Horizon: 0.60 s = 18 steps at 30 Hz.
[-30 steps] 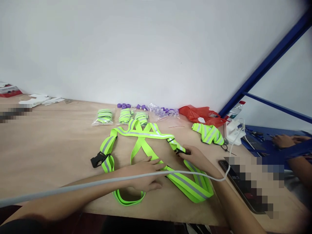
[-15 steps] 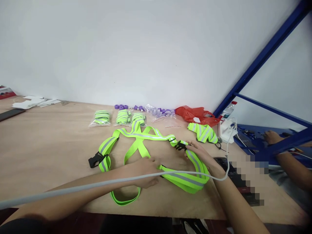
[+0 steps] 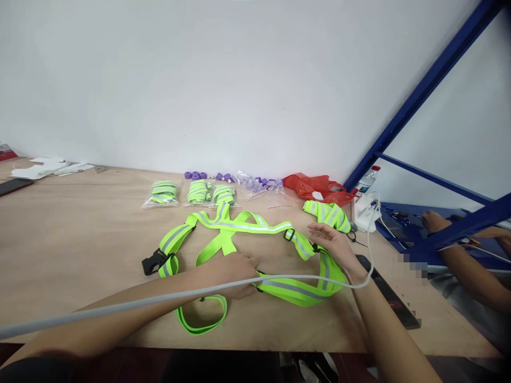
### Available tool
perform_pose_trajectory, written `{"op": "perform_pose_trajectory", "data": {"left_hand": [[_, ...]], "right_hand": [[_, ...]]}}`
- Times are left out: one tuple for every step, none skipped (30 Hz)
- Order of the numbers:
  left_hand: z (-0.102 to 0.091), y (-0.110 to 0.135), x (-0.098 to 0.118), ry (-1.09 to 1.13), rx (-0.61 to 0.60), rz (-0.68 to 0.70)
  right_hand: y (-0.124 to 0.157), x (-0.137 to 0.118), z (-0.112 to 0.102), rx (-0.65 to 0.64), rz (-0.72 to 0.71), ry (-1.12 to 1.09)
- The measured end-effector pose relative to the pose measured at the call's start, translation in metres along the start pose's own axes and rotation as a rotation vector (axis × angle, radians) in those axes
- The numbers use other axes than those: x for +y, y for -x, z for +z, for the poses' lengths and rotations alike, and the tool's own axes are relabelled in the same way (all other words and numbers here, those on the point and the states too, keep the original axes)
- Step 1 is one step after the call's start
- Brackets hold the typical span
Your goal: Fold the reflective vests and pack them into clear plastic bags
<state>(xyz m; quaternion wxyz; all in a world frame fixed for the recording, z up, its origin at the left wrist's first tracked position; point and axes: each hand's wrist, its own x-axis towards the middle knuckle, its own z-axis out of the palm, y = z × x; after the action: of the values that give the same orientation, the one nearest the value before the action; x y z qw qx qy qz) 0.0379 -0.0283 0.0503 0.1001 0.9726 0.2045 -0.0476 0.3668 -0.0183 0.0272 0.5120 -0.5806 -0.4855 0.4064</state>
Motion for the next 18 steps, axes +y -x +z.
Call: {"op": "perform_pose_trajectory", "data": {"left_hand": [[-0.003,0.0,0.001,-0.019,-0.02,0.01],[-0.005,0.0,0.002,-0.031,-0.031,0.011],[-0.008,0.0,0.003,-0.038,-0.037,0.009],[-0.01,0.0,0.003,-0.041,-0.04,0.005],[-0.012,0.001,0.004,-0.04,-0.041,0.0],[-0.013,0.001,0.004,-0.039,-0.041,-0.005],[-0.013,0.001,0.005,-0.039,-0.043,-0.009],[-0.013,0.001,0.005,-0.04,-0.047,-0.011],[-0.013,0.001,0.005,-0.041,-0.052,-0.012],[-0.013,0.001,0.005,-0.043,-0.058,-0.01],[-0.013,0.001,0.005,-0.044,-0.066,-0.007],[-0.013,0.001,0.005,-0.046,-0.075,-0.007],[-0.013,0.001,0.005,-0.046,-0.083,-0.007],[-0.013,0.001,0.005,-0.045,-0.09,-0.007],[-0.014,0.002,0.005,-0.042,-0.092,-0.006],[-0.014,0.002,0.005,-0.039,-0.089,-0.005],[-0.014,0.002,0.005,-0.037,-0.084,-0.001],[-0.014,0.003,0.005,-0.036,-0.077,0.003]], "right_hand": [[-0.001,-0.003,0.0,-0.024,-0.055,0.108],[-0.003,-0.006,0.0,-0.038,-0.137,0.26],[-0.003,-0.009,0.003,-0.042,-0.24,0.447],[-0.003,-0.011,0.007,-0.035,-0.351,0.65],[-0.001,-0.012,0.012,-0.02,-0.452,0.842],[0.003,-0.013,0.02,-0.01,-0.527,0.996],[0.009,-0.014,0.028,-0.019,-0.579,1.107],[0.016,-0.015,0.036,-0.055,-0.615,1.169],[0.024,-0.017,0.043,-0.122,-0.641,1.172],[0.031,-0.019,0.049,-0.194,-0.662,1.109],[0.038,-0.021,0.051,-0.277,-0.666,1.003],[0.043,-0.024,0.05,-0.337,-0.649,0.88],[0.045,-0.026,0.046,-0.364,-0.612,0.762],[0.044,-0.028,0.04,-0.356,-0.564,0.658],[0.04,-0.029,0.032,-0.318,-0.505,0.581],[0.035,-0.028,0.023,-0.261,-0.432,0.534],[0.028,-0.026,0.014,-0.208,-0.361,0.526],[0.022,-0.024,0.007,-0.181,-0.3,0.55]]}}
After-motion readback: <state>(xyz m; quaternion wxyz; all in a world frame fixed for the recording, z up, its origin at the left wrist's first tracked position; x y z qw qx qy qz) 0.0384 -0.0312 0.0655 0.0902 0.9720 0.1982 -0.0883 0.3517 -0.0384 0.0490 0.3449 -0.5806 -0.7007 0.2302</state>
